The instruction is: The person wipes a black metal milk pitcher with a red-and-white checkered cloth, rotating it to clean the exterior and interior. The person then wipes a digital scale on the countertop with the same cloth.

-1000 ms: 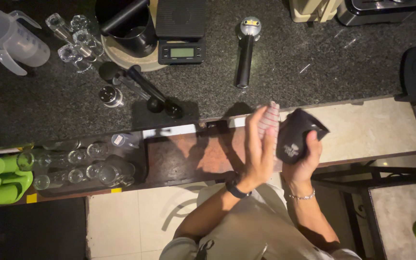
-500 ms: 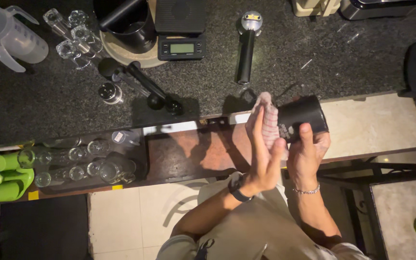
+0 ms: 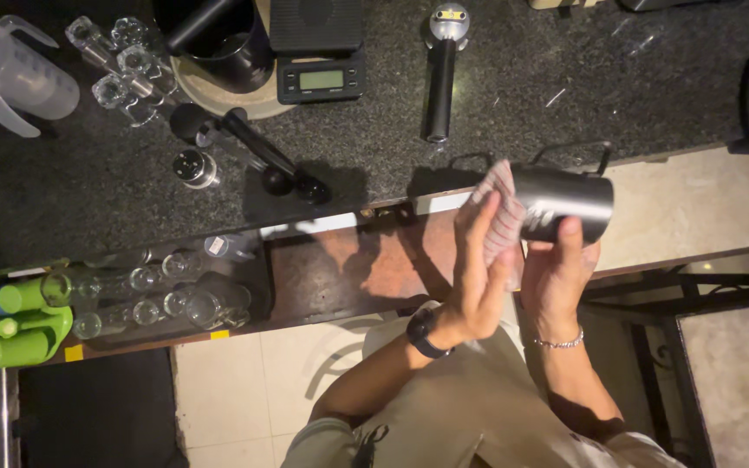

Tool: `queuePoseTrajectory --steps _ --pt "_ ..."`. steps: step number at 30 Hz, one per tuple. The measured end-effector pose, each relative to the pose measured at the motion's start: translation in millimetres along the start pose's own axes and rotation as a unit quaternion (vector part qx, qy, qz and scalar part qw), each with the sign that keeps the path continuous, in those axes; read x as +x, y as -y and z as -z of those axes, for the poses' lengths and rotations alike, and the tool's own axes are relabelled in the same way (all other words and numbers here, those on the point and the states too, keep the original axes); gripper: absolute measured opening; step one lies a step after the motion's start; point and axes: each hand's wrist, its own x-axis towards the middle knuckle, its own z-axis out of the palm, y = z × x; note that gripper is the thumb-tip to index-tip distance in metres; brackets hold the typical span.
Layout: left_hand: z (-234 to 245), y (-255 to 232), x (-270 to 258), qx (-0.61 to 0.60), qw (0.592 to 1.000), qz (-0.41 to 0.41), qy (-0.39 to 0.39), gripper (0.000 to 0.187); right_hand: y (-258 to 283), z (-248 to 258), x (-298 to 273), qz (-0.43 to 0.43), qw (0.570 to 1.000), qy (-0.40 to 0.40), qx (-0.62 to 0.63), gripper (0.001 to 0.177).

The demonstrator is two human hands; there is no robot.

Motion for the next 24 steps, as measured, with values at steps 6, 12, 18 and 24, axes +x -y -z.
queuePoseTrajectory --steps 6,12,18,24 --pt "8 11 4 -0.116 0.99 0.073 0.0 0.05 -1 13 -20 0.001 0.994 0.041 -0.102 0.062" --pt "-8 2 -8 -0.051 0.994 0.073 0.065 0.06 10 16 -11 0.037 0.998 -0.05 -0.005 0.064" --pt "-18 14 3 -0.077 0.994 0.06 0.047 0.057 22 25 -20 0.043 0.993 0.032 -0.102 0.072" --pt "-46 10 -2 0.008 0.995 0.029 0.095 0.07 39 44 10 0.08 0.994 -0.014 -0.069 0.072"
